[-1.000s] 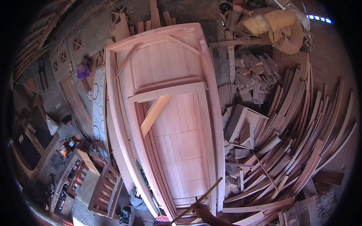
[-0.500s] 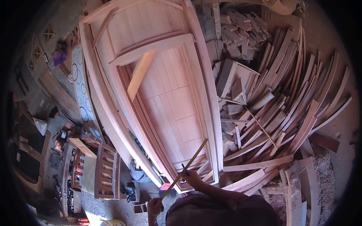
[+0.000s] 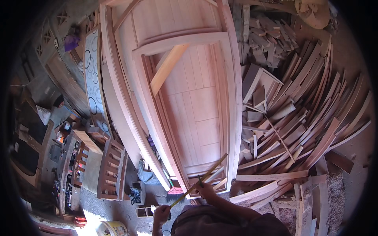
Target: The person sands a wooden beam with a power sander, then uses a tape measure and a pencil to measure and mark different sections of several wooden beams and a door frame.
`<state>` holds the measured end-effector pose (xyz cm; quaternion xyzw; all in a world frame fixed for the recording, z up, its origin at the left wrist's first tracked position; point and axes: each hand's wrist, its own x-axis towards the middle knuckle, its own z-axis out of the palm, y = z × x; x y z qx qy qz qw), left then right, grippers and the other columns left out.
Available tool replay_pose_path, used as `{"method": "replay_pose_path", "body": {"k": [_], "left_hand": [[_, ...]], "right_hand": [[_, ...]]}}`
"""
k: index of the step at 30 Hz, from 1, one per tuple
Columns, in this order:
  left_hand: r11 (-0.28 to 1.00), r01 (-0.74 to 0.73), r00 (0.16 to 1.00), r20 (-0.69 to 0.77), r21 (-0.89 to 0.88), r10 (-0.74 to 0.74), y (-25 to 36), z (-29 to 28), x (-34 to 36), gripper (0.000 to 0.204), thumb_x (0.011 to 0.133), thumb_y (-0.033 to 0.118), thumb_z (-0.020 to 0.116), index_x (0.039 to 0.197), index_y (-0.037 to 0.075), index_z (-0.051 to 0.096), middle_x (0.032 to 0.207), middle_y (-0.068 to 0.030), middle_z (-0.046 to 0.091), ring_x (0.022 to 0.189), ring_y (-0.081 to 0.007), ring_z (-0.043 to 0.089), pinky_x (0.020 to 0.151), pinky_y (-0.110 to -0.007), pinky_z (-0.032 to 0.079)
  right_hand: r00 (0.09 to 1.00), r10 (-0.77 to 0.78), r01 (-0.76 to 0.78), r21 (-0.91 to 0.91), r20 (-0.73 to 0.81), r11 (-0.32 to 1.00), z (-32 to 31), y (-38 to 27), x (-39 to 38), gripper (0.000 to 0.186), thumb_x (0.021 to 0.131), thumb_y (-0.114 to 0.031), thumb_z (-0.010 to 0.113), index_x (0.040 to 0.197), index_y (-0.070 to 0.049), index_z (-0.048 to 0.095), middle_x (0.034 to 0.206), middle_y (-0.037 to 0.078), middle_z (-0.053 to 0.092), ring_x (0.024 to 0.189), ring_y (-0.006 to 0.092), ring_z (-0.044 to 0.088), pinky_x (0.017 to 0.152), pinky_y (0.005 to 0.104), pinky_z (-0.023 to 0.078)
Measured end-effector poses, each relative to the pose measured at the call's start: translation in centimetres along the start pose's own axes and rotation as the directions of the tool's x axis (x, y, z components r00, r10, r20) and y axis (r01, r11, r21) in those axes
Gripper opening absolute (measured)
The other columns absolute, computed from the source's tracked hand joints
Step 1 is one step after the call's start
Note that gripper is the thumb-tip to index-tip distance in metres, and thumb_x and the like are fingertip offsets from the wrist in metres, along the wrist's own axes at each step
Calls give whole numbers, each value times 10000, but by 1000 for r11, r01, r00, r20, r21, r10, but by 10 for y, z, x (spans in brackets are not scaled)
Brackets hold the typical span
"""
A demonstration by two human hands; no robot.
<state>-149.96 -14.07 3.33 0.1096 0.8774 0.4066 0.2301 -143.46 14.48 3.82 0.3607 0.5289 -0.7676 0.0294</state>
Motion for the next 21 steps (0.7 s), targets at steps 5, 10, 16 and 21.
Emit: {"method": "replay_pose_path", "body": {"k": [5,10,16,21], "left_hand": [[999,-50,999,1,-12,50,15,-9,14,211,843,242,664,884,43,721,716,-97,687,651,-157,661,603,-319,505],[997,-80,997,-9,0,80,32,-12,23,216,847,251,658,893,49,718,727,-96,687,659,-178,673,616,-317,514],[990,-78,994,-64,118,86,41,-11,16,227,844,287,666,919,79,720,731,-95,687,679,-185,683,620,-324,516],[999,28,997,-77,43,-25,40,-18,4,236,845,294,668,913,74,717,728,-84,682,682,-170,668,630,-326,512]], "right_hand": [[1000,-29,29,44,11,999,2,-13,3,241,921,-293,634,830,-70,619,636,12,538,430,73,421,371,251,306],[1000,-30,30,29,2,999,-1,-27,8,286,920,-336,630,826,-66,627,631,-6,539,435,67,402,387,255,307],[997,-14,11,42,72,999,0,-40,11,245,936,-279,613,852,-50,632,652,1,547,447,59,424,390,244,322],[987,-35,29,41,157,999,10,-39,26,234,934,-264,617,840,-49,612,656,15,543,435,59,427,371,243,311]]}}
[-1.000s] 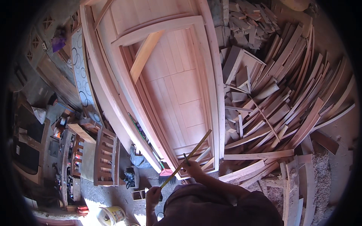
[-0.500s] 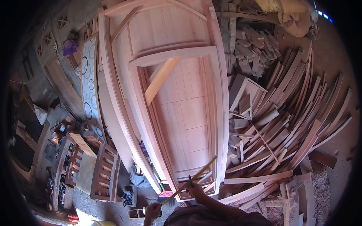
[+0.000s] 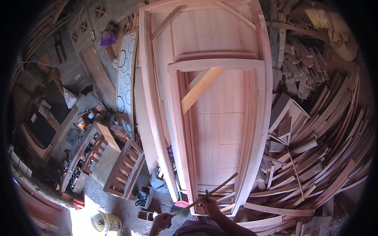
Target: The person sands a wooden beam with a power sander, then uses a tape measure and a pencil to measure and mark different sections of several wooden beams and a door frame.
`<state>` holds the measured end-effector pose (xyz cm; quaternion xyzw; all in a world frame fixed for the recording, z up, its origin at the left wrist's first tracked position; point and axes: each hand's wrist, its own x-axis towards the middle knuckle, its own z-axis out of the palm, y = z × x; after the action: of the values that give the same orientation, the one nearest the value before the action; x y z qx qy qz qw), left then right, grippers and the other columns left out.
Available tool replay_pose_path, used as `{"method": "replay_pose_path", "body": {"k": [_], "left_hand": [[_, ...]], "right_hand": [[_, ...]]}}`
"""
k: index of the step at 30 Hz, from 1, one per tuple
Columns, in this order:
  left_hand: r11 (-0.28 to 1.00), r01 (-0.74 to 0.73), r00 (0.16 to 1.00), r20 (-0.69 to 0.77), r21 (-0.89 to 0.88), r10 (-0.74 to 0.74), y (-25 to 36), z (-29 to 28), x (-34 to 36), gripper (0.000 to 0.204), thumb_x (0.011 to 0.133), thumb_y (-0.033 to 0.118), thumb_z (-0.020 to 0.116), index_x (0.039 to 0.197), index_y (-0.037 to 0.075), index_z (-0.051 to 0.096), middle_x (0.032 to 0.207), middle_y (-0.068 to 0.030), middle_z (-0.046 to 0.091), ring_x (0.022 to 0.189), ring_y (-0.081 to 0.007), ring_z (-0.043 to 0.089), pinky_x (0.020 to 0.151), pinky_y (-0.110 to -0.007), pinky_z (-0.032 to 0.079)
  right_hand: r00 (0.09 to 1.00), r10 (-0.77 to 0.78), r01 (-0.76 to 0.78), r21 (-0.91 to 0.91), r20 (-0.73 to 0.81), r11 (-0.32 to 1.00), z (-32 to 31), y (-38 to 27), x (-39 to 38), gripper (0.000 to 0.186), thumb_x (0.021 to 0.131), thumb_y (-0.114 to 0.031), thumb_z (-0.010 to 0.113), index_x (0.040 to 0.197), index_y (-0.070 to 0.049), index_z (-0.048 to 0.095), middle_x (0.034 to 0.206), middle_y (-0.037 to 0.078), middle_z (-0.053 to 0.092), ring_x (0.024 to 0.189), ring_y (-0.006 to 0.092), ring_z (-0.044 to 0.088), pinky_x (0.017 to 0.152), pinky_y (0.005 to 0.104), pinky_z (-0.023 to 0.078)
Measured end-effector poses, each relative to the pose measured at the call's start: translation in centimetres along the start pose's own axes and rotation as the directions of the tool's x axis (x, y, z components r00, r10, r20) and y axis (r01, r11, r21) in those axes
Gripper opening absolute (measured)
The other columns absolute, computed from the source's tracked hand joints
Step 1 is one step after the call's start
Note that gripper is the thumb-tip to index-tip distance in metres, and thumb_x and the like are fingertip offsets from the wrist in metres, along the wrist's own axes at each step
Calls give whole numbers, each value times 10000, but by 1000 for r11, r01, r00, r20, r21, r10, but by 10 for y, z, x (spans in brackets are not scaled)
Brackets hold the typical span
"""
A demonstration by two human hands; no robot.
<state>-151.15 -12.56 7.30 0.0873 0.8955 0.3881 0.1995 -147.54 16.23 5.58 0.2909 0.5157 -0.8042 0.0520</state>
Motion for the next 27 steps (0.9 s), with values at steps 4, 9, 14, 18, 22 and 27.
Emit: {"method": "replay_pose_path", "body": {"k": [4,9,14,18,22,27], "left_hand": [[997,-68,997,-27,-26,67,-21,7,4,228,848,276,666,906,60,712,742,-90,672,695,-169,654,639,-323,505],[998,-56,998,-36,-10,55,-13,-3,10,228,851,268,662,897,49,706,748,-96,662,702,-172,641,646,-321,499],[997,-25,998,-54,-70,22,-20,-24,19,223,861,248,652,913,37,704,762,-115,664,704,-184,641,648,-324,496],[987,83,993,-67,-139,-93,-47,-66,33,200,859,210,645,890,18,693,727,-112,655,671,-166,640,620,-318,491],[959,86,973,-183,-268,-138,-86,-136,37,153,878,151,624,854,11,682,653,-13,604,607,-62,540,546,-268,439],[940,90,925,-321,-330,-202,-145,-224,52,132,872,122,626,859,7,689,671,24,591,612,-29,476,545,-228,391]], "right_hand": [[999,30,-29,-23,25,999,-4,3,5,219,934,-247,618,867,-39,620,667,22,543,434,66,434,370,241,313],[998,15,-13,-36,54,999,1,-4,12,202,935,-230,616,892,-34,635,674,22,549,437,64,430,376,237,308],[998,0,5,-89,60,996,25,-15,25,221,939,-227,608,834,-34,629,645,16,543,434,60,424,377,229,306],[1000,-7,9,-147,13,989,47,-21,39,231,944,-235,580,864,-27,635,653,23,542,400,66,414,352,238,299],[998,-25,21,-68,-60,997,72,-23,50,225,932,-232,584,944,-13,634,680,21,539,390,62,402,340,233,291],[988,7,-11,-23,-156,1000,116,1,64,243,936,-263,605,952,-22,635,667,8,521,395,47,390,340,220,279]]}}
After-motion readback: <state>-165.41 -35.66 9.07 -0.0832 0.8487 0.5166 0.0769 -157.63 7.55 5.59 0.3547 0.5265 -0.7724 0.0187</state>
